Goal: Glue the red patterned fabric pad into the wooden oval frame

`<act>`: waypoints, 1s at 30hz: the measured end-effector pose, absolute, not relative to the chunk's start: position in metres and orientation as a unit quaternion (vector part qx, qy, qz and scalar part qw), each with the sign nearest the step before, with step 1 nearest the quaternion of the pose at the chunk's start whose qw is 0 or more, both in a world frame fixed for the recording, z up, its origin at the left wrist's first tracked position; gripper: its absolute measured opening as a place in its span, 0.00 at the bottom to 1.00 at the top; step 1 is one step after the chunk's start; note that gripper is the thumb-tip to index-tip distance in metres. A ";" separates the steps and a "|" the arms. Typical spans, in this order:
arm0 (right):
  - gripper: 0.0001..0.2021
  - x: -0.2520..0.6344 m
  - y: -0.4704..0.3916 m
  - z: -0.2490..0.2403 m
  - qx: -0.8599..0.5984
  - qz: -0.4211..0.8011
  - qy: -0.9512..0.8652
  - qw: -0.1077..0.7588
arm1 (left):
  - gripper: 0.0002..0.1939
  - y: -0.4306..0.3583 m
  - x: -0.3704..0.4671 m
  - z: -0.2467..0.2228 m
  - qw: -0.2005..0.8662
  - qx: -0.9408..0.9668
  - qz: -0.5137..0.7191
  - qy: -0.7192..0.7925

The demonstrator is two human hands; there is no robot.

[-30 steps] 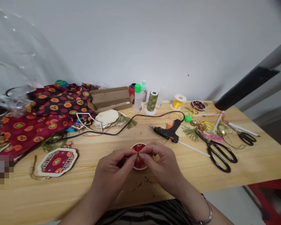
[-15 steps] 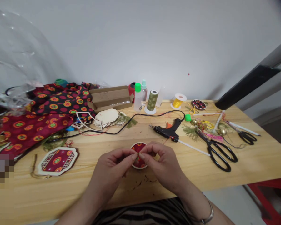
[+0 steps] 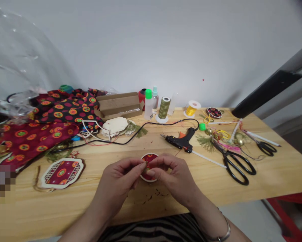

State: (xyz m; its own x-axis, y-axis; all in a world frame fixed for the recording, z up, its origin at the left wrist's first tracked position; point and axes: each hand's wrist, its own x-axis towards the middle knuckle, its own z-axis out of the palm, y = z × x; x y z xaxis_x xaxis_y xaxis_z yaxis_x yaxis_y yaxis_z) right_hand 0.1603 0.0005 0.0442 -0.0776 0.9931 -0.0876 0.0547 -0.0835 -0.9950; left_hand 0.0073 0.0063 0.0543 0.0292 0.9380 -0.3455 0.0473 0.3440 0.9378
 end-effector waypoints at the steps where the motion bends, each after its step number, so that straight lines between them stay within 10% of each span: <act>1: 0.02 0.159 0.000 0.044 -0.509 0.529 -0.513 0.445 | 0.11 0.006 0.007 0.054 0.577 0.425 0.385 0.582; 30: 0.04 0.157 0.002 0.052 -0.533 0.426 -0.566 0.462 | 0.09 0.008 0.009 0.060 0.560 0.458 0.363 0.587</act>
